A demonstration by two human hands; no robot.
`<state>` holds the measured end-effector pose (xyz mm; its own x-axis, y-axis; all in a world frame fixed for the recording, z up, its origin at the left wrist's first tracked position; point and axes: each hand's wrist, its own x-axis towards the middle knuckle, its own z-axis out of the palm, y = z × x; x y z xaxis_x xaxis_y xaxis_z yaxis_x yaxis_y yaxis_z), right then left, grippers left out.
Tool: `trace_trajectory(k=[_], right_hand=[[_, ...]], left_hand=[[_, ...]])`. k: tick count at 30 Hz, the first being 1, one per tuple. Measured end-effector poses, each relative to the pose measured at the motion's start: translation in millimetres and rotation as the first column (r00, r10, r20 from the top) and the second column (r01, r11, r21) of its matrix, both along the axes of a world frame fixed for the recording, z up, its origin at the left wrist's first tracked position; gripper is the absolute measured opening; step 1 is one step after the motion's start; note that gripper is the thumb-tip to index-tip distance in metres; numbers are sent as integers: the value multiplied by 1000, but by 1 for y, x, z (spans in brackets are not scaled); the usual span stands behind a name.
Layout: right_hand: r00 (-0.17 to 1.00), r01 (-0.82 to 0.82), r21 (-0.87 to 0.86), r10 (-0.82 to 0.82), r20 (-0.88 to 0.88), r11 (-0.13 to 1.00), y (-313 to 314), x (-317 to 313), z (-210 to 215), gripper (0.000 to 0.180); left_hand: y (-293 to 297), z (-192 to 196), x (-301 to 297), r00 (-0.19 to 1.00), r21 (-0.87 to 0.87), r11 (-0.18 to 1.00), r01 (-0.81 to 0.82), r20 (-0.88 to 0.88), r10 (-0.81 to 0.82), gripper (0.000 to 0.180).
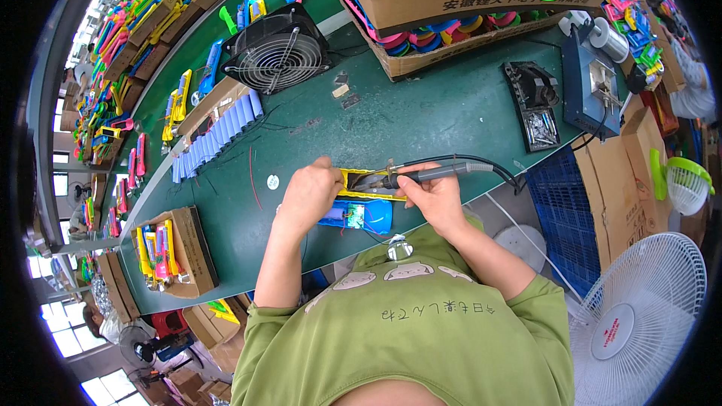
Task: The person solders internal components inside plastic flashlight casings using a soldering iron, fits the casing halves together by hand, and places the assembled flashlights onto the conveyor.
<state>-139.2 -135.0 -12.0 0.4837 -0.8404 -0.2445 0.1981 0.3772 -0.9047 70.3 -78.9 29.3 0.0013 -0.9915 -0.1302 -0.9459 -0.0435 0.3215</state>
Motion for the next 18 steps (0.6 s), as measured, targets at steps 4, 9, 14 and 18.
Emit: trace_trajectory(k=[4, 9, 14, 18], right_hand=[[1000, -6, -2, 6, -1, 1000, 0, 1, -1, 15], [1000, -22, 18, 22, -14, 1000, -2, 0, 2, 15], [999, -24, 11, 25, -36, 1000, -2, 0, 2, 15], [999, -29, 8, 29, -32, 1000, -1, 1, 2, 15]], left_hand=[[-1, 2, -3, 999, -17, 999, -33, -3, 33, 7], [-3, 2, -3, 1000, -23, 1000, -19, 24, 19, 8], [-6, -2, -6, 995, 5, 1000, -25, 95, 24, 7], [-6, -6, -11, 974, -12, 998, -61, 217, 62, 7]])
